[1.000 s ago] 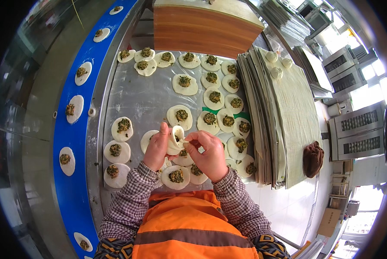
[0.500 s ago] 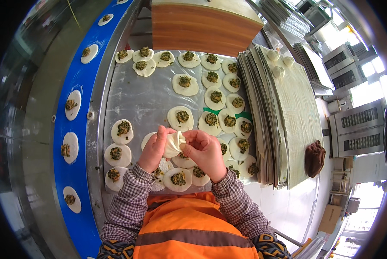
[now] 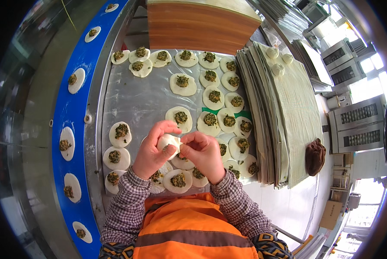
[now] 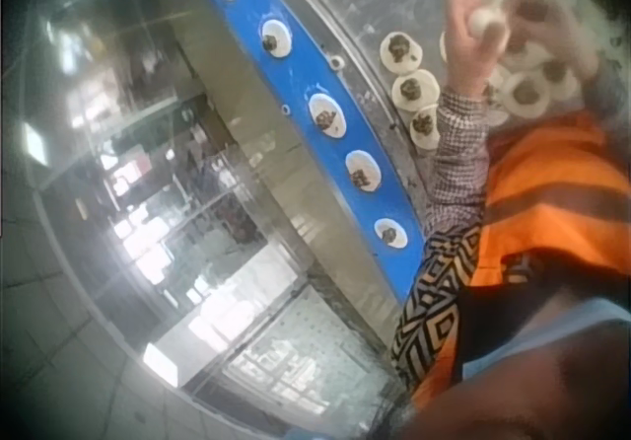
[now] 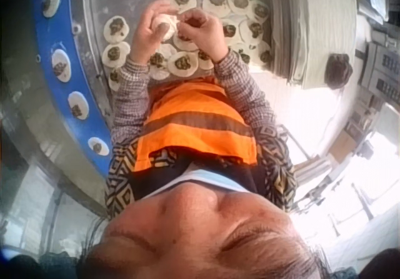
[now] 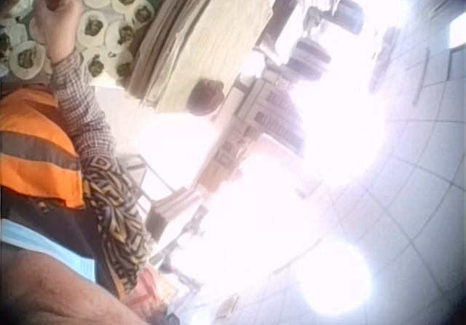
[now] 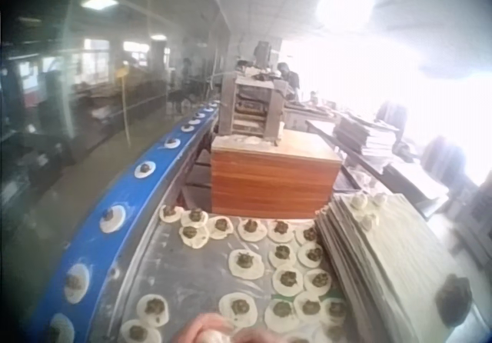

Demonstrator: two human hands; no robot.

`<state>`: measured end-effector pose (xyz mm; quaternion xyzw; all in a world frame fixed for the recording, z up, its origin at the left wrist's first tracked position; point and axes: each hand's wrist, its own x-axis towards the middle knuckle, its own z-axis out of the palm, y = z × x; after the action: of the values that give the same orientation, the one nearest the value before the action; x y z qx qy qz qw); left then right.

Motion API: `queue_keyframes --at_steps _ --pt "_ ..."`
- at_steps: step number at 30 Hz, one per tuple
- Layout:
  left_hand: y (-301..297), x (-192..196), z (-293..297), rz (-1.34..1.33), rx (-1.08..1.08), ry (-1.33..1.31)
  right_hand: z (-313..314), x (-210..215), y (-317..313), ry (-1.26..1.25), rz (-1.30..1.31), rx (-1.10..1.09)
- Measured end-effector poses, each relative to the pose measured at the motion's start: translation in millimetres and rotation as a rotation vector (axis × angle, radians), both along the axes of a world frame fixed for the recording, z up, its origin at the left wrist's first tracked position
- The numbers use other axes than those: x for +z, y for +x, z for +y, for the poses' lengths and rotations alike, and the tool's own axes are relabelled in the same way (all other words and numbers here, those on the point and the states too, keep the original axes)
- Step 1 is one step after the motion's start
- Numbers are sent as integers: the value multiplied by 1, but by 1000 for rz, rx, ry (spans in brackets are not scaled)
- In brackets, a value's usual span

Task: The person repeatedly picks up filled dough rounds from a conveyor, pleats and seals them into dumplings by hand, and places the finished dumplings onto a nearby tray. The process continues throughout the clip with consistent hand motions and placement.

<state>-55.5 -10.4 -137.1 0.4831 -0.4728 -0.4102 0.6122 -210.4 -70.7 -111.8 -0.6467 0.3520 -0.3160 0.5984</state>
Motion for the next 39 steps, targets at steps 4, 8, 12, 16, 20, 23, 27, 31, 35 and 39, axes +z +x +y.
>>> queue_keyframes --at_steps 4,8,12,16,20,23,27,31,35,39 --pt "11 5 -4 -31 -44 278 0 10 1 -496 237 32" --pt "24 10 -9 242 -199 440 -4 12 5 -175 112 59" --pt "14 5 -23 -128 3 28 -16 8 10 -210 155 43" --pt "21 3 -30 135 -52 308 -22 9 16 -557 187 56" --pt "23 5 -40 464 -62 460 -32 11 24 -707 225 143" --pt "18 4 -52 514 15 402 -48 9 30 -851 216 154" --pt "23 -5 -66 383 95 243 -69 10 35 -659 203 178" --pt "39 -20 -84 513 -27 387 -97 3 44 -730 233 313" --pt "53 -37 -113 500 -90 566 -130 -18 54 -784 259 414" --pt "71 -53 -146 529 -7 633 -173 -39 63 -357 306 207"
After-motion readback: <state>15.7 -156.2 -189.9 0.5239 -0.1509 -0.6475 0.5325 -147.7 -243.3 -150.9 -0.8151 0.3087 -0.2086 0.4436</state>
